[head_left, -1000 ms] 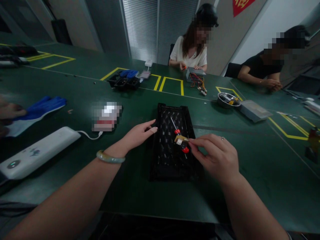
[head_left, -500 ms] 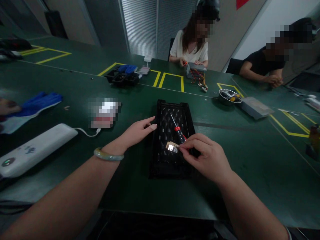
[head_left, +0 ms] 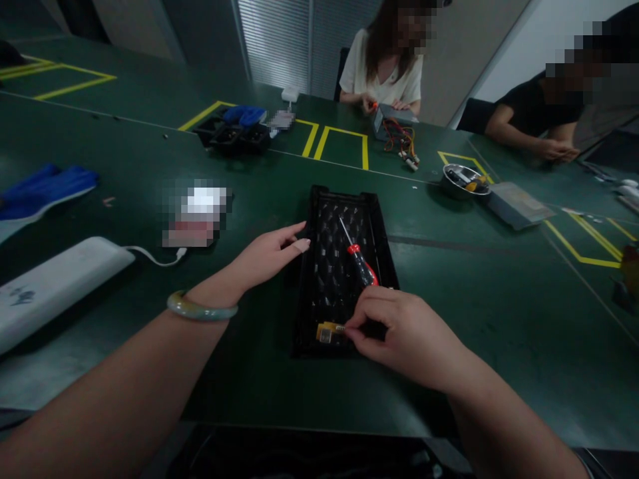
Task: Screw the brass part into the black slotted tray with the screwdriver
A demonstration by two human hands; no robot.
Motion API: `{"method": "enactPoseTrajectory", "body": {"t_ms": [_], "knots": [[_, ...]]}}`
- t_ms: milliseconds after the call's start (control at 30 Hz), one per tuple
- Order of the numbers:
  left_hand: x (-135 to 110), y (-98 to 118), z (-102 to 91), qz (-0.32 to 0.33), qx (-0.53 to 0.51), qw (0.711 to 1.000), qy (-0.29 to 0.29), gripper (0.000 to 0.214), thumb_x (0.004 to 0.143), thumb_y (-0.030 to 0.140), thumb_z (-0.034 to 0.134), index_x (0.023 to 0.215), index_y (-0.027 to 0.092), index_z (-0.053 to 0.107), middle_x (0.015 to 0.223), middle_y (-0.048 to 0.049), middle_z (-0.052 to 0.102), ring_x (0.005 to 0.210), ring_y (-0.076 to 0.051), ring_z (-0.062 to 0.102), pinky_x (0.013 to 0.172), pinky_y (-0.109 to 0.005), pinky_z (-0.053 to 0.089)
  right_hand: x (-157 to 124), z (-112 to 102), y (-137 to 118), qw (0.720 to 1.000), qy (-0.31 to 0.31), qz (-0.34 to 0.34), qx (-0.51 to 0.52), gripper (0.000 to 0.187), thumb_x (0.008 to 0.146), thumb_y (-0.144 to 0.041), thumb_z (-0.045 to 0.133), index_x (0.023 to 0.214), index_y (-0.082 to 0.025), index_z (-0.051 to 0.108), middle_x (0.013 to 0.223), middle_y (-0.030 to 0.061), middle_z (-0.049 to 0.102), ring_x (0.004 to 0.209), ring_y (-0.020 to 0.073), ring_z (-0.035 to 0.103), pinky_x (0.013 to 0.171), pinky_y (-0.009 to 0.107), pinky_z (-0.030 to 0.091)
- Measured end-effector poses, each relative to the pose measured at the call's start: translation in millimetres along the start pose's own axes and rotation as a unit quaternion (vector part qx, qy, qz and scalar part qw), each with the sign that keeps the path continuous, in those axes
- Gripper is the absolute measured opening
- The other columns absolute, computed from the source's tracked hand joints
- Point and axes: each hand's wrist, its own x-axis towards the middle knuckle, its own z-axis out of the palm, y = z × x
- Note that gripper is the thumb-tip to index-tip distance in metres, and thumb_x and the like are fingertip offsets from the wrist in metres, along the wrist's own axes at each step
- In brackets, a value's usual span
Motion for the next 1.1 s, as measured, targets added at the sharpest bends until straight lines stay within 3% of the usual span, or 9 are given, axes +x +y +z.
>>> {"method": "enactPoseTrajectory", "body": {"t_ms": [333,633,1100], "knots": [[-0.7,0.9,-0.8,0.012,-0.004,1.000,-0.005,0.063,0.096,0.056,0.052,0.150,0.024,0.049,0.138,-0.0062,0.064,0.116,-0.023,0.063,0.106,-0.039,0.046,2.1,11.8,-0.1,0.993,-0.052,-0.047,-0.093,0.005,0.089,-0.021,0.066,0.086,-0.022,0.069,0.086,-0.0024,0.068,0.082,0.0143,0.064,0.081,0.033,0.045],[-2.2,2.6,-2.6,0.012,-0.008,1.000,-0.012,0.063,0.097,0.056,0.052,0.150,0.024,0.049,0.136,-0.0066,0.065,0.113,-0.023,0.063,0.104,-0.038,0.046,0.6,9.7,-3.6,0.980,-0.044,-0.087,-0.172,0.011,0.093,-0.022,0.061,0.084,-0.020,0.068,0.085,-0.0012,0.065,0.077,0.0155,0.060,0.075,0.034,0.043],[-0.5,-0.6,-1.1,0.013,-0.001,1.000,-0.005,0.062,0.096,0.055,0.052,0.150,0.024,0.049,0.144,-0.0071,0.060,0.121,-0.024,0.061,0.107,-0.041,0.046,4.0,9.0,0.2,0.991,-0.079,-0.053,-0.098,0.010,0.093,-0.024,0.064,0.085,-0.022,0.070,0.085,-0.0029,0.067,0.082,0.0141,0.064,0.081,0.033,0.046]]}}
